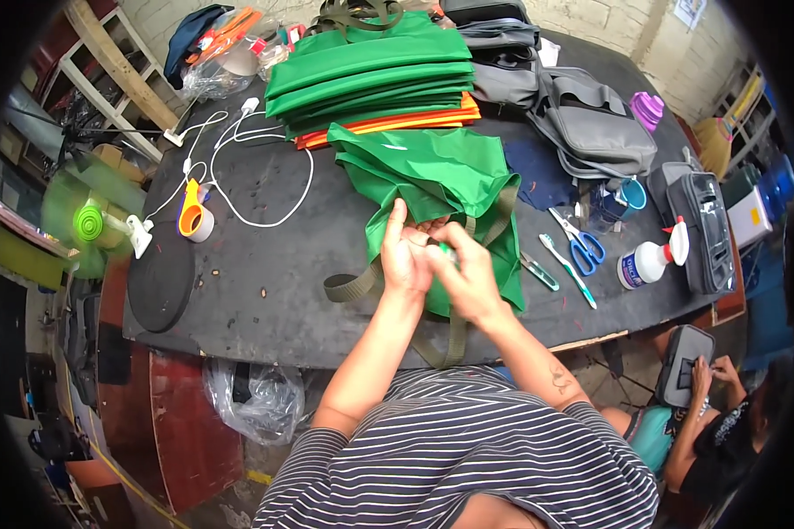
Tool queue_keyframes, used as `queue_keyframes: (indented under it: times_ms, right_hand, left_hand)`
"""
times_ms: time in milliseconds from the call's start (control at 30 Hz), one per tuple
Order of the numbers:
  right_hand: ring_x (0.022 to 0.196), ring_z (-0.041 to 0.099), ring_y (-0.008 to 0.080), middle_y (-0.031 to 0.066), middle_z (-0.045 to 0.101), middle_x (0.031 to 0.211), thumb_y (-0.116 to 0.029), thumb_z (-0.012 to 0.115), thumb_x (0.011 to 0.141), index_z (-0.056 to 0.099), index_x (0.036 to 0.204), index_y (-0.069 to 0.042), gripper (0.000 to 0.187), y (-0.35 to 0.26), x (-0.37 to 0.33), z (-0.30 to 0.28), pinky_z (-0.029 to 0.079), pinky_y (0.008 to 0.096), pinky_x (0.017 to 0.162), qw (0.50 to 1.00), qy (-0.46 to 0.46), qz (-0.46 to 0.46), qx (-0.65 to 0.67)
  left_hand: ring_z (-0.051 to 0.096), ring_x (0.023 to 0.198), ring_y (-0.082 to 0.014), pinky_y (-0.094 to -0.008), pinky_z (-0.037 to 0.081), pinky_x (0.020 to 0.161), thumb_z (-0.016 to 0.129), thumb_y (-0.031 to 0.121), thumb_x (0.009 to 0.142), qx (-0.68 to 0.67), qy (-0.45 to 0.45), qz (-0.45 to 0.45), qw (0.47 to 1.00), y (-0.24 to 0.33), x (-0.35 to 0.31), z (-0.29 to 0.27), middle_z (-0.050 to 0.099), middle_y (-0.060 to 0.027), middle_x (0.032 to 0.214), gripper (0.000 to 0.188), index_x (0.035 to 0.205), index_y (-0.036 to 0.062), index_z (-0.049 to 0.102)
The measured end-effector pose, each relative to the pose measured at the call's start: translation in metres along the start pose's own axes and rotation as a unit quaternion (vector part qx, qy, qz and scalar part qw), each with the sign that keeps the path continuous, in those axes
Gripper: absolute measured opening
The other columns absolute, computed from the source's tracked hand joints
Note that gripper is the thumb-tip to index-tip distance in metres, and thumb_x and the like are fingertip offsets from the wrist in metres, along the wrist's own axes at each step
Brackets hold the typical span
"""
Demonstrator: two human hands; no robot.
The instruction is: Folding a green tote bag and placing it into a clear plastic packaging bag.
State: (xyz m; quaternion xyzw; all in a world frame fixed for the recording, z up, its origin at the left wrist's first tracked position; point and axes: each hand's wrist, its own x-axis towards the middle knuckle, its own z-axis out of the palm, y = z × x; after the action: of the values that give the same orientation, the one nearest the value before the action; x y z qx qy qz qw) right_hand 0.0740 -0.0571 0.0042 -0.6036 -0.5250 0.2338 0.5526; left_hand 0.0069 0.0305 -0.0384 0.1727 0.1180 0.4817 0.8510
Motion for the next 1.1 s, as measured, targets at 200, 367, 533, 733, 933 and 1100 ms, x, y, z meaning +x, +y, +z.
queue_keyframes:
  times_ms: [200,367,533,733,933,1100]
  right_hand:
    - [0.074,0.065,0.0331,0.0162,0.065,0.083,-0.024,0.068,0.076,0.06,0.091,-0.001,0.029,0.017,0.008,0.023,0.051,0.0373,0.066,0.982,0.094,-0.07,-0.145]
    - [0.077,0.065,0.0338,0.0176,0.065,0.086,-0.018,0.065,0.075,0.06,0.096,-0.001,0.027,0.025,0.008,0.025,0.051,0.0377,0.069,0.983,0.103,-0.084,-0.123]
    - [0.067,0.064,0.0291,0.0118,0.066,0.088,-0.021,0.065,0.073,0.062,0.097,-0.005,0.029,0.03,0.009,0.029,0.052,0.0371,0.061,0.978,0.129,-0.096,-0.132]
    - [0.069,0.064,0.03,0.0139,0.065,0.086,-0.019,0.066,0.076,0.059,0.092,-0.002,0.025,0.03,0.006,0.026,0.051,0.0358,0.062,0.984,0.113,-0.104,-0.091]
    - [0.078,0.055,0.014,0.0086,0.059,0.084,-0.022,0.063,0.084,0.049,0.101,0.001,0.032,0.042,0.003,0.019,0.045,0.0278,0.073,0.979,0.102,-0.068,0.16]
    - [0.078,0.054,0.0113,0.0068,0.058,0.084,-0.024,0.062,0.085,0.046,0.108,0.001,0.037,0.041,0.001,0.019,0.043,0.0258,0.073,0.974,0.062,-0.026,0.215]
  left_hand:
    - [0.061,0.086,-0.0236,-0.0343,0.05,0.08,0.046,0.041,0.093,-0.042,0.042,-0.064,0.996,0.007,-0.002,-0.008,0.064,-0.0134,0.102,0.046,0.111,0.0009,0.057]
    - [0.061,0.089,-0.0234,-0.0343,0.049,0.082,0.047,0.04,0.093,-0.016,0.062,-0.036,0.997,0.005,-0.002,-0.006,0.064,-0.0121,0.104,0.044,0.112,0.0016,0.057]
    - [0.061,0.092,-0.0234,-0.0343,0.049,0.083,0.046,0.039,0.093,-0.019,0.048,-0.014,0.999,0.005,-0.003,-0.007,0.064,-0.012,0.105,0.043,0.112,0.0024,0.057]
    - [0.059,0.096,-0.0247,-0.0367,0.046,0.088,0.046,0.041,0.092,-0.036,0.05,-0.021,0.998,0.009,-0.008,0.003,0.063,-0.0124,0.107,0.045,0.116,0.0034,0.056]
    - [0.053,0.099,-0.021,-0.0362,0.041,0.089,0.055,0.061,0.083,0.016,-0.014,0.113,0.993,-0.003,-0.022,0.017,0.058,-0.0073,0.111,0.07,0.12,0.003,0.05]
    - [0.054,0.098,-0.0178,-0.0333,0.043,0.086,0.062,0.049,0.084,0.064,-0.061,0.152,0.984,-0.007,-0.027,0.013,0.059,-0.007,0.113,0.06,0.118,0.0013,0.051]
